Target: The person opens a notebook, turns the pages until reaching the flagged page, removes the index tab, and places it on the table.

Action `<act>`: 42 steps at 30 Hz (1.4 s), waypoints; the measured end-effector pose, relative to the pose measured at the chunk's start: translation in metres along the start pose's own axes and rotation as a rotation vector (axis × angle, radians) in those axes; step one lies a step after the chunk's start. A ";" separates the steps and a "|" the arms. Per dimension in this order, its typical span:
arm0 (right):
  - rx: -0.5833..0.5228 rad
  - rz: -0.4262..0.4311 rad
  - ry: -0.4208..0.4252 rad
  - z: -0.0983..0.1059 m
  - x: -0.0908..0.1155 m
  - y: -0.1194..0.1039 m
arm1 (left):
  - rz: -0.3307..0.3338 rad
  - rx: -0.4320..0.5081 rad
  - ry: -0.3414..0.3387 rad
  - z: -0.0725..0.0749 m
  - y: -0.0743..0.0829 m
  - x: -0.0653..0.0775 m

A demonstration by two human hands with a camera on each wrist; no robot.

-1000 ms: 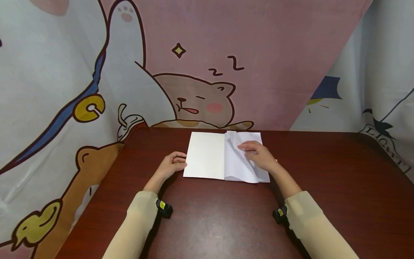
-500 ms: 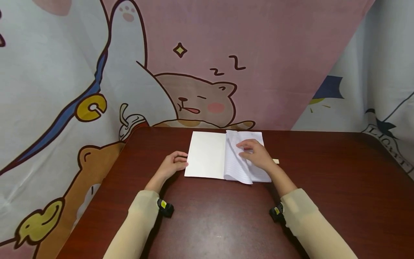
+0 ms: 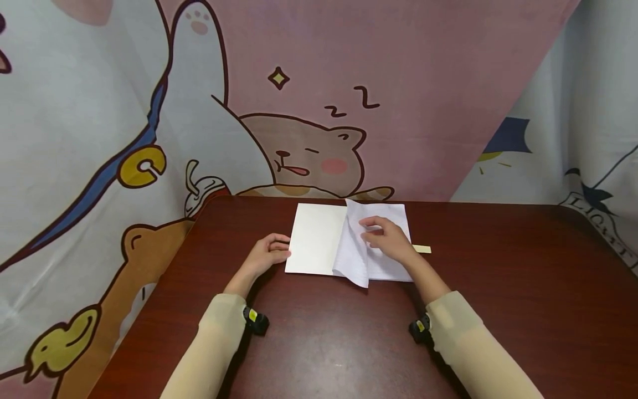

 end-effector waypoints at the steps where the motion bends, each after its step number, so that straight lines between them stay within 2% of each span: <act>1: 0.005 0.002 0.001 -0.001 0.000 -0.001 | 0.000 0.002 0.000 0.000 0.000 0.000; 9: 0.030 0.078 0.018 -0.009 -0.002 -0.011 | -0.001 0.013 0.003 0.001 0.001 0.000; 20: 0.030 0.136 0.049 -0.019 -0.006 -0.019 | 0.003 0.020 -0.009 0.001 0.002 0.001; 26: 0.018 0.186 0.078 -0.023 -0.009 -0.023 | 0.003 0.060 -0.022 0.001 0.002 0.002; 32: 0.019 0.175 0.095 -0.030 -0.012 -0.026 | 0.010 0.065 -0.018 0.001 0.002 0.003; 42: 0.037 0.116 0.062 -0.044 -0.017 -0.028 | 0.019 0.074 -0.017 0.002 -0.001 0.002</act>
Point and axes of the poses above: each hand's wrist, its own x-axis away from the middle knuckle, its own z-axis out of the back of the hand, y = z × x, the point moved 7 cm from there along -x, towards the middle knuckle, and after that the axes turned 10 degrees about y, right-handed, at the moved point
